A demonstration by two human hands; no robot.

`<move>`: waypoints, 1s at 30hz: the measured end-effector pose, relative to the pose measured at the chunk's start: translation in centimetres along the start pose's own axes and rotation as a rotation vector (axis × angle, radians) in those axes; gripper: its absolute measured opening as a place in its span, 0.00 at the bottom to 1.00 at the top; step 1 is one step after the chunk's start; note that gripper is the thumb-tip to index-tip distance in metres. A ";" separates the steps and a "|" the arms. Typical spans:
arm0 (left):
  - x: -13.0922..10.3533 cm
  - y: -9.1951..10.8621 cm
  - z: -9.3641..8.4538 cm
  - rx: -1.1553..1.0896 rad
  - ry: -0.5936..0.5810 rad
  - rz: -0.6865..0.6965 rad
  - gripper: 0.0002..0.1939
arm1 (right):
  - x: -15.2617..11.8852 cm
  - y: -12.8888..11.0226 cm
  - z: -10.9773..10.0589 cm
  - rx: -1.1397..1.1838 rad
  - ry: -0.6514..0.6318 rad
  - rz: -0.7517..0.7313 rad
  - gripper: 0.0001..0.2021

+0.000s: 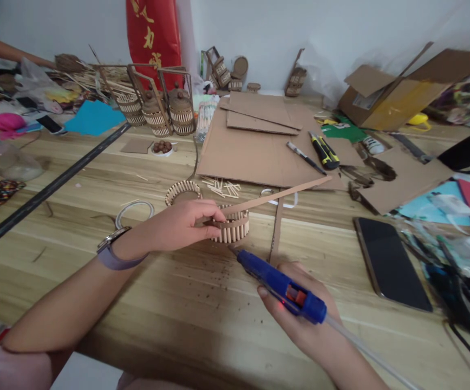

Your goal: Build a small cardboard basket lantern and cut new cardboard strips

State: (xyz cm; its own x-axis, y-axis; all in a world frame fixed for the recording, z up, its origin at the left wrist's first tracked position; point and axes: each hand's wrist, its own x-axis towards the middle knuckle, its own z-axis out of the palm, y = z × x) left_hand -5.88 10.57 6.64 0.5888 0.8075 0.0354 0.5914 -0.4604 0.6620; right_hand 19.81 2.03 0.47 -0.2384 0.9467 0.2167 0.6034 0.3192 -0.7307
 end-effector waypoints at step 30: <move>-0.3 0.4 -0.5 0.015 0.013 -0.004 0.03 | 0.5 -0.6 -0.7 -0.210 0.107 -0.170 0.10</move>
State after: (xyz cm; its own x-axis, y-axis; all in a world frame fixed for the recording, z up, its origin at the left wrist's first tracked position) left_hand -6.05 10.31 7.29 0.5797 0.8137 0.0424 0.6021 -0.4628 0.6506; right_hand 19.88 2.33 1.52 -0.2744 0.8745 0.3999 0.7090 0.4649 -0.5303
